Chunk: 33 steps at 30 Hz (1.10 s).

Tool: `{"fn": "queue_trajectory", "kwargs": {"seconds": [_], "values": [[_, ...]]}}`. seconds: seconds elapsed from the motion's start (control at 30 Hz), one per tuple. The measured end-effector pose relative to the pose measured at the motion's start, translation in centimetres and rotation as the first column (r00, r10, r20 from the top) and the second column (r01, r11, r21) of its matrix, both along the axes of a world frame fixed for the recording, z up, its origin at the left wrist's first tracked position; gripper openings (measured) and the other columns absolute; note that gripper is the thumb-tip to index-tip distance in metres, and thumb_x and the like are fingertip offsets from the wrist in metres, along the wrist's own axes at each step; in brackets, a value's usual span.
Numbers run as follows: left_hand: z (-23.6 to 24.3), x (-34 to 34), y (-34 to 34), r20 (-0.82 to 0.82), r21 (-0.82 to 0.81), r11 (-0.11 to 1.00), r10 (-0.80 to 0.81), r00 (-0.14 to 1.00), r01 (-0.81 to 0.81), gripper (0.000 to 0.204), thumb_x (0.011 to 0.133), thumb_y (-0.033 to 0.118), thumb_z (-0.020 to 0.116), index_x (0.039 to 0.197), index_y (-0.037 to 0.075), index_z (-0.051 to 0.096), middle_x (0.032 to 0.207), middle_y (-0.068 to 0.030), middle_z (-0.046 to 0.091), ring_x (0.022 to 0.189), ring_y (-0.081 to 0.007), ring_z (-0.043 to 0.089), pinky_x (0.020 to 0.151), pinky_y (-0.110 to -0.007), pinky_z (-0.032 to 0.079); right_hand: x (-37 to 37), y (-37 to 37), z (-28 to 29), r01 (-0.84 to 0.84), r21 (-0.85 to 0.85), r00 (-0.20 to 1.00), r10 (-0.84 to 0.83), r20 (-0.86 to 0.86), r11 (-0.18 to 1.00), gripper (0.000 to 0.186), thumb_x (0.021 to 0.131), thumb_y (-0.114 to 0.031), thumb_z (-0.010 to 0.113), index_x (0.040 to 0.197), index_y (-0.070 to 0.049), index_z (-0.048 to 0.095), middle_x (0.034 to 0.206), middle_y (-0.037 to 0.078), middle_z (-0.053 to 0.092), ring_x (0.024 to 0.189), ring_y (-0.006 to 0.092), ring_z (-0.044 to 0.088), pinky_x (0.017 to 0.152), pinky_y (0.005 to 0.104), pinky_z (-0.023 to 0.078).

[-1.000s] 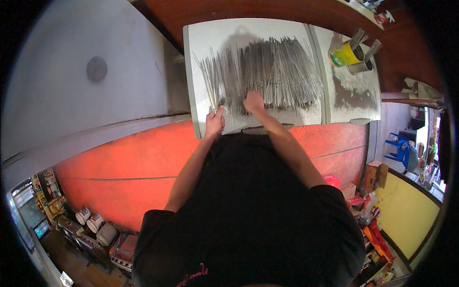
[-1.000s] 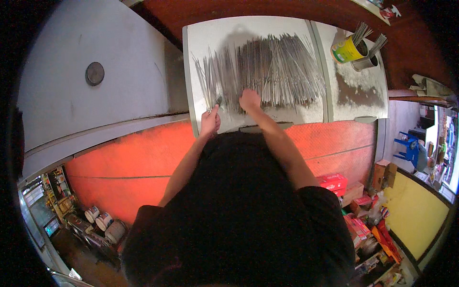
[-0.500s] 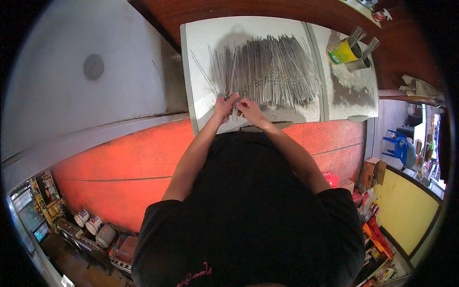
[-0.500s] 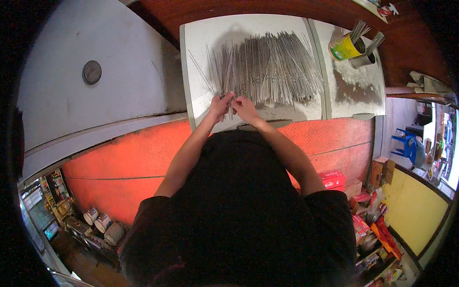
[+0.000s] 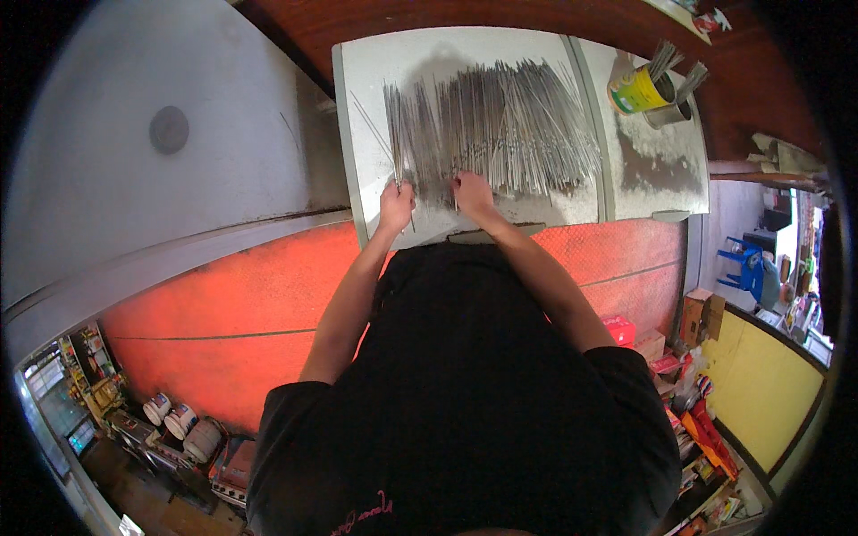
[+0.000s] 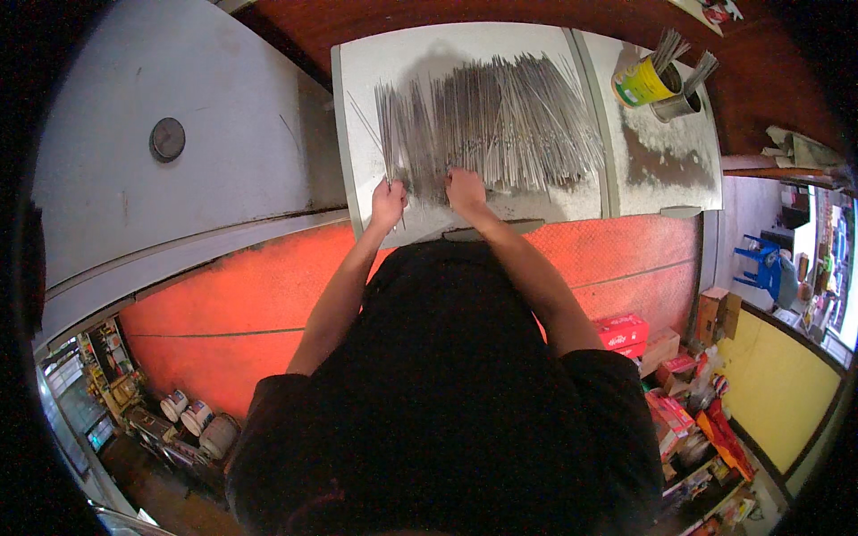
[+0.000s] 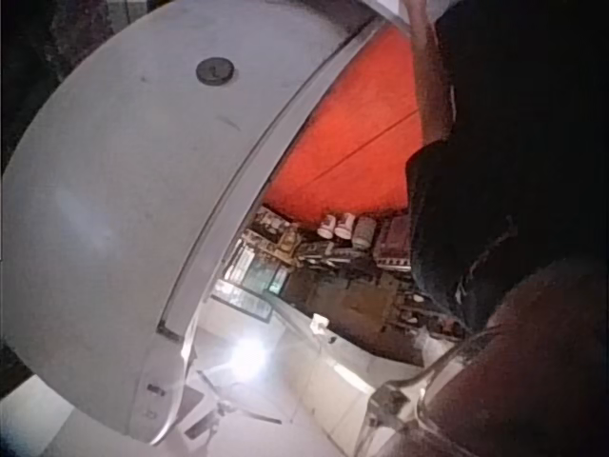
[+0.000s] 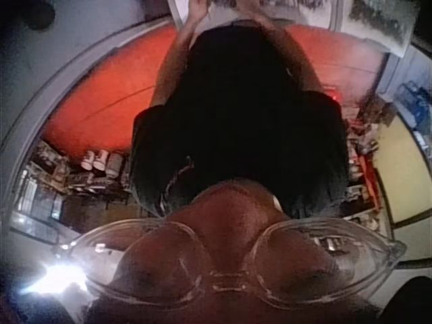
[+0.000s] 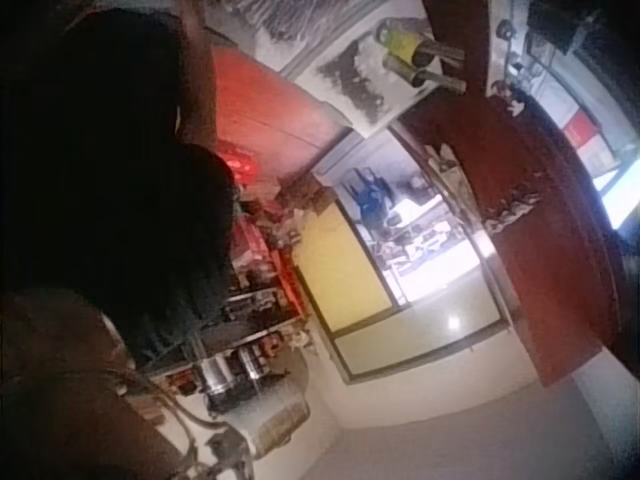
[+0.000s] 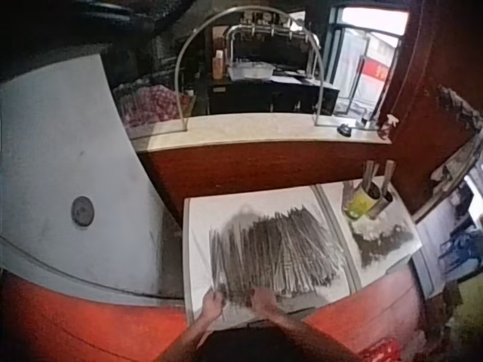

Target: The person repeatedly picks up, aligns, and separates thin metal rods on a white countertop. They move rods between hands and into a nearby metal container, continuing the sorting process throughout the clip.

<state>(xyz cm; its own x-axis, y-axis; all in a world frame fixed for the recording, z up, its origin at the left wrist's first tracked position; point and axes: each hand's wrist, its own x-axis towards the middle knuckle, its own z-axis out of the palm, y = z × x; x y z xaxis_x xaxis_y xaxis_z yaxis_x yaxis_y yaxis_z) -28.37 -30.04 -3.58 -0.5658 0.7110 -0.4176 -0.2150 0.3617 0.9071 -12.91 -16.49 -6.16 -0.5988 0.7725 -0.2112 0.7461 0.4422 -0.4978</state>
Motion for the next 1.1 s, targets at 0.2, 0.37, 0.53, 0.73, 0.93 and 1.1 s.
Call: {"fn": "queue_trajectory", "kwargs": {"seconds": [0.2,0.37,0.53,0.73,0.93,1.1], "values": [[1.6,0.8,-0.7,0.047,-0.016,1.000,0.004,0.999,-0.004,0.026,0.103,0.025,0.053,0.088,0.004,0.052,0.060,-0.0009,0.049,0.045,-0.0112,0.047,0.044,-0.029,0.041,-1.5,0.1,2.0,0.013,-0.040,0.973,-0.003,0.230,0.999,0.022,0.085,-0.022,0.065,0.093,-0.002,0.069,0.095,0.021,0.071,0.094,0.0417,0.067,0.082,0.0502,0.055],[1.5,1.6,0.1,0.172,0.096,0.994,0.038,0.984,-0.056,0.023,0.103,0.026,0.056,0.090,0.007,0.054,0.060,0.0027,0.048,0.047,-0.0081,0.045,0.043,-0.026,0.036,-1.9,1.3,1.9,0.058,-0.120,0.974,-0.030,0.224,0.991,0.030,0.081,-0.028,0.069,0.094,-0.001,0.068,0.095,0.020,0.071,0.090,0.0390,0.069,0.079,0.0483,0.055],[1.0,2.0,1.5,0.209,0.055,0.993,0.094,0.973,-0.108,0.023,0.098,0.029,0.064,0.088,0.009,0.058,0.062,0.0052,0.049,0.050,-0.0057,0.043,0.043,-0.025,0.033,-0.3,1.8,1.4,0.019,-0.284,1.000,-0.024,-0.016,0.959,0.031,0.083,-0.030,0.069,0.095,-0.002,0.068,0.091,0.018,0.071,0.085,0.0371,0.069,0.076,0.0454,0.053],[0.1,2.1,2.6,0.142,-0.036,0.998,0.062,0.988,-0.058,0.033,0.095,0.034,0.068,0.081,0.006,0.059,0.061,-0.0008,0.057,0.048,-0.0100,0.050,0.043,-0.029,0.037,-0.5,-4.5,5.8,-0.230,-0.315,0.926,0.107,-0.361,0.921,0.024,0.088,-0.024,0.065,0.097,-0.002,0.068,0.089,0.017,0.071,0.085,0.0365,0.068,0.077,0.0449,0.053],[-0.7,1.6,1.7,-0.075,-0.042,0.998,0.042,0.996,-0.045,0.032,0.099,0.030,0.061,0.080,0.005,0.054,0.060,-0.0020,0.056,0.052,-0.0110,0.054,0.047,-0.030,0.042,0.0,-1.4,5.9,-0.072,-0.112,0.957,0.100,0.271,0.991,0.024,0.086,-0.023,0.067,0.098,-0.002,0.068,0.097,0.023,0.070,0.092,0.0421,0.067,0.080,0.0505,0.054],[0.4,1.5,1.0,0.001,0.037,0.995,0.094,0.996,-0.094,0.026,0.101,0.026,0.058,0.084,0.007,0.053,0.062,0.0011,0.051,0.055,-0.0092,0.049,0.051,-0.028,0.040,1.3,-1.3,3.7,0.006,-0.089,0.964,0.018,0.264,0.996,0.017,0.081,-0.015,0.066,0.090,0.000,0.068,0.091,0.024,0.070,0.098,0.0395,0.068,0.080,0.0494,0.056]]}}
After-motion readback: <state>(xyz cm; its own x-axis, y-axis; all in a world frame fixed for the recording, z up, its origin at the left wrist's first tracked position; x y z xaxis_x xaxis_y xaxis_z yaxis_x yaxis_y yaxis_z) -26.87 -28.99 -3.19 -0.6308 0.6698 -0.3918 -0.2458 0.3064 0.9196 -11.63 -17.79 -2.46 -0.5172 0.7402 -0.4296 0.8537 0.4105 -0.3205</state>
